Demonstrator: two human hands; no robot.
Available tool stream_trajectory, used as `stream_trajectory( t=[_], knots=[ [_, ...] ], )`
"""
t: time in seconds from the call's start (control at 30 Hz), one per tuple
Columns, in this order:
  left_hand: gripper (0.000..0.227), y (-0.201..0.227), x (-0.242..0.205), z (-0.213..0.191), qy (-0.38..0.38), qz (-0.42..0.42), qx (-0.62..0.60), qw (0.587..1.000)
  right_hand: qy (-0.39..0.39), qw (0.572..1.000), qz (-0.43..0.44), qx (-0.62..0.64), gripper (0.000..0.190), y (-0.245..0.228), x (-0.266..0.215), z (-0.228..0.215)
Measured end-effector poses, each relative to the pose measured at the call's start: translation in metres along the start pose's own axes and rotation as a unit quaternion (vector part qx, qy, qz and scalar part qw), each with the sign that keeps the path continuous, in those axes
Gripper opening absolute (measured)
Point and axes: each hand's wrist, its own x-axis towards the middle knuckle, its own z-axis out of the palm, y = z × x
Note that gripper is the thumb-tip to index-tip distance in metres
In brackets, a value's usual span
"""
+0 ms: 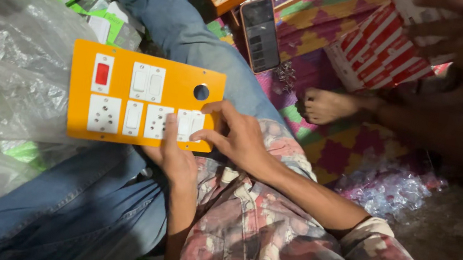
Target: The person sits on the floor and handles a yellow display board with electrical sockets and switches, then opens small red-and-white striped boxes to remove white plastic socket components. They place the components into the boxes and close them, repeating the process with several units.
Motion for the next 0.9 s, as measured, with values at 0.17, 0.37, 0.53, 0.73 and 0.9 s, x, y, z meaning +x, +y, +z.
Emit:
stream_trajectory(
  t=[0.17, 0.37, 0.53, 0.73, 0.9],
  knots=[
    [0.080, -0.009, 0.001, -0.006, -0.034, 0.023, 0.054, 0.998, 0.040, 0.997, 0.009, 0.062, 0.040, 0.012, -0.004, 0.003],
    [0.082, -0.008, 0.001, -0.010, -0.041, -0.005, 0.039, 0.998, 0.121, 0.988, 0.024, -0.090, 0.011, 0.070, 0.014, -0.040],
    [0.083, -0.007, 0.001, -0.011, -0.025, -0.010, 0.053, 0.998, 0.077, 0.918, -0.007, -0.389, 0.015, 0.150, 0.042, -0.089],
    [0.079, -0.007, 0.001, -0.013, -0.035, -0.017, 0.020, 0.999, 0.051, 0.949, 0.023, -0.309, 0.023, 0.215, 0.034, -0.082],
    [0.080, -0.006, -0.001, -0.012, -0.031, -0.038, 0.009, 0.999, 0.089, 0.927, 0.032, -0.362, 0.010, 0.240, 0.028, -0.069]
  ],
)
